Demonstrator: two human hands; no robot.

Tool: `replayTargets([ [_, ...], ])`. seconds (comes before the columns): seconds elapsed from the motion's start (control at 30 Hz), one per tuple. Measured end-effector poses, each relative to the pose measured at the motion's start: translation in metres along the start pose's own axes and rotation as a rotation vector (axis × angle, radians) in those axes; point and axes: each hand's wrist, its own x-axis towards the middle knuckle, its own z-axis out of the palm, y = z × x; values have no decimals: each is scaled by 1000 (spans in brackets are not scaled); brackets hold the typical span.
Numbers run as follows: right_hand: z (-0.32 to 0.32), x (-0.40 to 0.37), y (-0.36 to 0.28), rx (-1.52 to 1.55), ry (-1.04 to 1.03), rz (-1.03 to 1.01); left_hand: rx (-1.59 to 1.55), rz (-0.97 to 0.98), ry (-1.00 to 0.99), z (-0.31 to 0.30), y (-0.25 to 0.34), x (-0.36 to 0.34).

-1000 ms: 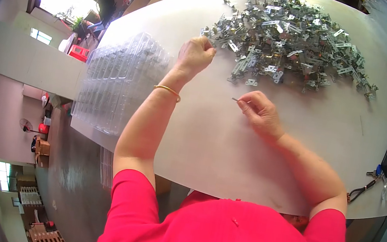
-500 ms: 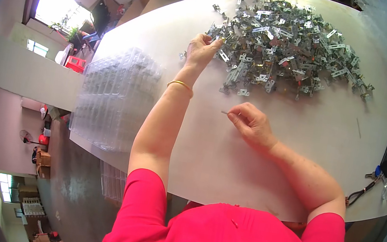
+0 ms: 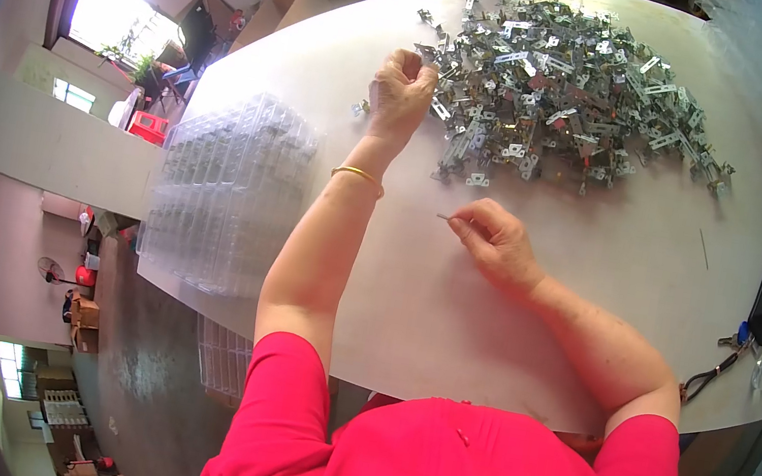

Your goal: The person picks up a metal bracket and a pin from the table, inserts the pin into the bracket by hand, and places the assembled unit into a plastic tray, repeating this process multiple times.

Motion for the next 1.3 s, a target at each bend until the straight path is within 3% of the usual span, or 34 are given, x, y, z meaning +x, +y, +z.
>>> replayTargets([
  [0.1,1,0,3,167,1,53,-93,-13,-96,-21,1,-9],
  [0.2,1,-1,-3,292,24,124,-437,-195,-263,-45,10,-39],
  [0.33,-2,0,-8,342,68,154,-664,-418,-429,-64,-6,-88],
  [0.5,-1,-2,-13,246,51,170,-665,-548,-497,-64,-16,-144],
  [0.83,0,-3,-14,145,16,188,-654,-497,-455,-53,-15,-169],
  [0.93,1,-3,-16,124,17,206,-477,-392,-424,-55,-14,-170],
  [1.3,3,-2,-11,78,15,131,-303,-139,-402,-53,-19,-178],
])
